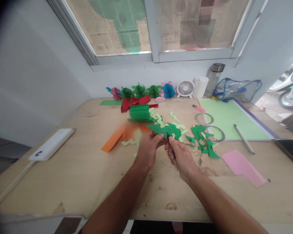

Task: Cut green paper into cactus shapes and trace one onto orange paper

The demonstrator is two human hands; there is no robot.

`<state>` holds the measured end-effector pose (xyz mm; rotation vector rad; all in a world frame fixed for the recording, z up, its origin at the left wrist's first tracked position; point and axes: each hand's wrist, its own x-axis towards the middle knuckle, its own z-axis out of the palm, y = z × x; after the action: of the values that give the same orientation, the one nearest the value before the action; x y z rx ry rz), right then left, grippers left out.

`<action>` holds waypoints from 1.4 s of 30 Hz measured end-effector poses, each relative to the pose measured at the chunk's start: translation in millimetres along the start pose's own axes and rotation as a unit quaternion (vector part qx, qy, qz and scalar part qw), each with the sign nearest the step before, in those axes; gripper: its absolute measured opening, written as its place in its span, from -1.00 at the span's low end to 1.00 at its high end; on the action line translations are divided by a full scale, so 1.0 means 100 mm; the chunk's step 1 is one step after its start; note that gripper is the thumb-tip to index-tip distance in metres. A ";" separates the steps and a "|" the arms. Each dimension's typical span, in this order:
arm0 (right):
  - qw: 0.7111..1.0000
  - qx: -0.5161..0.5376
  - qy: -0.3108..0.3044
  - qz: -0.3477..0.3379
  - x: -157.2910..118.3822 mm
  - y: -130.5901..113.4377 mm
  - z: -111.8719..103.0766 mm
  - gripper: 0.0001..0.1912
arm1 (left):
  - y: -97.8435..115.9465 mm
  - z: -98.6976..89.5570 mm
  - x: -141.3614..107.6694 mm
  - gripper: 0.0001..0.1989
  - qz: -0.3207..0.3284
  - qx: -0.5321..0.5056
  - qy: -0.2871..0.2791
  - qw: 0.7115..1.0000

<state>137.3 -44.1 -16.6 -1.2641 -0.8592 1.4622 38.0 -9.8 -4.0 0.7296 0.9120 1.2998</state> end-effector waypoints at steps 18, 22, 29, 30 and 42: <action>1.000 0.008 0.001 0.006 0.00 0.04 0.02 -0.53 | -0.03 -0.03 0.02 -0.79 -0.002 -0.007 0.030 1.000; 1.000 0.021 -0.001 0.009 -0.01 0.04 0.03 -0.53 | -0.03 -0.03 0.02 -0.78 -0.001 -0.006 0.030 1.000; 1.000 0.011 -0.008 0.013 -0.01 0.02 0.00 -0.50 | -0.03 -0.06 0.03 -0.77 0.006 0.012 0.014 1.000; 1.000 0.005 -0.012 0.017 -0.01 0.01 0.00 -0.50 | -0.03 -0.07 0.04 -0.78 0.009 0.015 0.014 1.000; 0.992 -0.116 -0.044 0.000 0.00 -0.02 -0.05 -0.41 | 0.04 -0.16 0.17 -0.85 0.132 0.144 0.099 0.976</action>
<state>143.0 -43.7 -15.4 -1.3777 -1.1133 1.4586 22.6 6.8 -10.1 0.9841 1.2125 1.5125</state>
